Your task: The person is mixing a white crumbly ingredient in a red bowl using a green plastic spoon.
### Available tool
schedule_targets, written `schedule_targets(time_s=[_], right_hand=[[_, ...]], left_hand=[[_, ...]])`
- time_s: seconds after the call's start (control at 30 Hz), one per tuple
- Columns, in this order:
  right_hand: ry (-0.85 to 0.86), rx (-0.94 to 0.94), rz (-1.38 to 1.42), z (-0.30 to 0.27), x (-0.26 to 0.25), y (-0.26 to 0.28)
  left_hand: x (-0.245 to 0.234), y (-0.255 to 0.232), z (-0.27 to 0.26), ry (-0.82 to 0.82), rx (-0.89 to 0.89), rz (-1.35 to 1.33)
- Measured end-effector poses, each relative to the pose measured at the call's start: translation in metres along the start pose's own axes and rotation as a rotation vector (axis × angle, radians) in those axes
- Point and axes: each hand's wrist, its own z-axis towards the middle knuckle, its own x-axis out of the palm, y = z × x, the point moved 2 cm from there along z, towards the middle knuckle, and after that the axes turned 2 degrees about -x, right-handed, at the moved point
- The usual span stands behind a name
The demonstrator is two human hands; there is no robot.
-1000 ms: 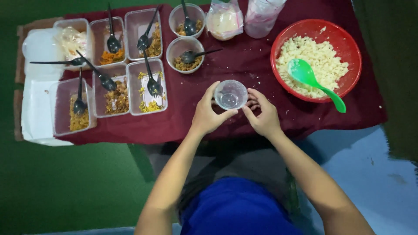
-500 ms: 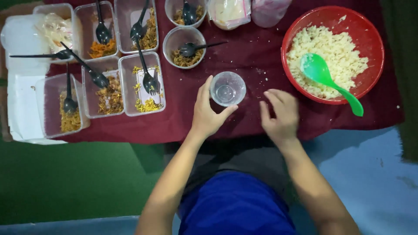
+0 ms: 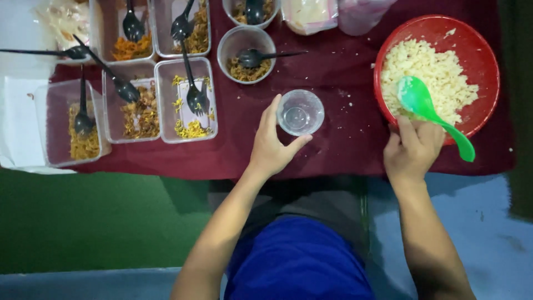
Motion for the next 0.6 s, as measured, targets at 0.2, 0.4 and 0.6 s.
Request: schedule_targets(time_s=[0.2,0.4,0.6], right_hand=[[0.052,-0.078,0.037,-0.023,-0.007,0.016],[0.014,-0.145,0.243,-0.008,-0.015,0.048],[0.2,-0.281,0.319,0.015,-0.029,0.058]], left_hand=[[0.005,0.017,-0.001,-0.141,0.151,-0.012],[-0.02,0.004,-0.008,-0.066,0.1,0.078],[-0.039,0.014,-0.007,-0.048,0.113,0.122]])
